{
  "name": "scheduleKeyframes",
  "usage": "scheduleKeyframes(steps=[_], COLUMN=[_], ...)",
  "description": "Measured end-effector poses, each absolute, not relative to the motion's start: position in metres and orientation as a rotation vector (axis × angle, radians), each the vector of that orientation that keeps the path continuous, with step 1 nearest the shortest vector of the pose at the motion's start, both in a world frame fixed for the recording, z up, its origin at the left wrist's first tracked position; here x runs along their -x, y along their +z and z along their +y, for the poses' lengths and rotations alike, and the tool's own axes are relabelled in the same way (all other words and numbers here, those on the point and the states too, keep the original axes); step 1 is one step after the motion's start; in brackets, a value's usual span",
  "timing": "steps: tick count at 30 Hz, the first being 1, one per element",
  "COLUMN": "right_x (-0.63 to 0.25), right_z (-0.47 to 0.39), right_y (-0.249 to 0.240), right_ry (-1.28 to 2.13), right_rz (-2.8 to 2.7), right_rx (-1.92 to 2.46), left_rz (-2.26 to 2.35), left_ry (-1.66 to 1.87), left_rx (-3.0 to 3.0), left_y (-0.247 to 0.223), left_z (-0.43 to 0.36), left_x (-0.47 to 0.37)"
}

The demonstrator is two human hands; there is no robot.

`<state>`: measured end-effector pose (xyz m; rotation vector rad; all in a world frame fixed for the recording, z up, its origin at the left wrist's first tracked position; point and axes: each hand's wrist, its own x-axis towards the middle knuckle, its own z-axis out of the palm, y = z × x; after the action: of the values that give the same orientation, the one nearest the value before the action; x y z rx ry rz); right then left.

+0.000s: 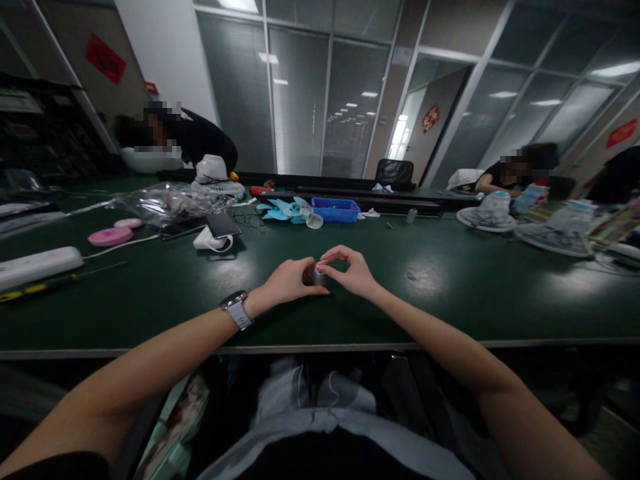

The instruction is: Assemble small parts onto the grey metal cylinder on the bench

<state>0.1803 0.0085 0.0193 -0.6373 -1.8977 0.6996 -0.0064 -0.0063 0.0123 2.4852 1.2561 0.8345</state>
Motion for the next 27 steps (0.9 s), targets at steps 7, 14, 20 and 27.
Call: scheduleKeyframes(steps=[7,14,20,27], right_x=[-0.208,-0.228,-0.228,-0.224], right_z=[0.026,0.05,0.05,0.045], right_y=[0.026,0.005,0.002,0.009], right_ry=[0.685,0.991,1.041,0.877], right_rz=[-1.826,-2.106,-2.162,-2.086], right_rx=[0.744,0.851,0.846,0.844], left_rz=[1.245,1.235,1.228,1.225], left_ry=[0.819,0.833,0.833,0.832], left_rx=[-2.453,-2.429,-2.425,-2.433], left_y=[0.013,0.014,0.014,0.013], left_z=[-0.008,-0.009,-0.009,-0.008], left_x=[0.006,0.006,0.006,0.007])
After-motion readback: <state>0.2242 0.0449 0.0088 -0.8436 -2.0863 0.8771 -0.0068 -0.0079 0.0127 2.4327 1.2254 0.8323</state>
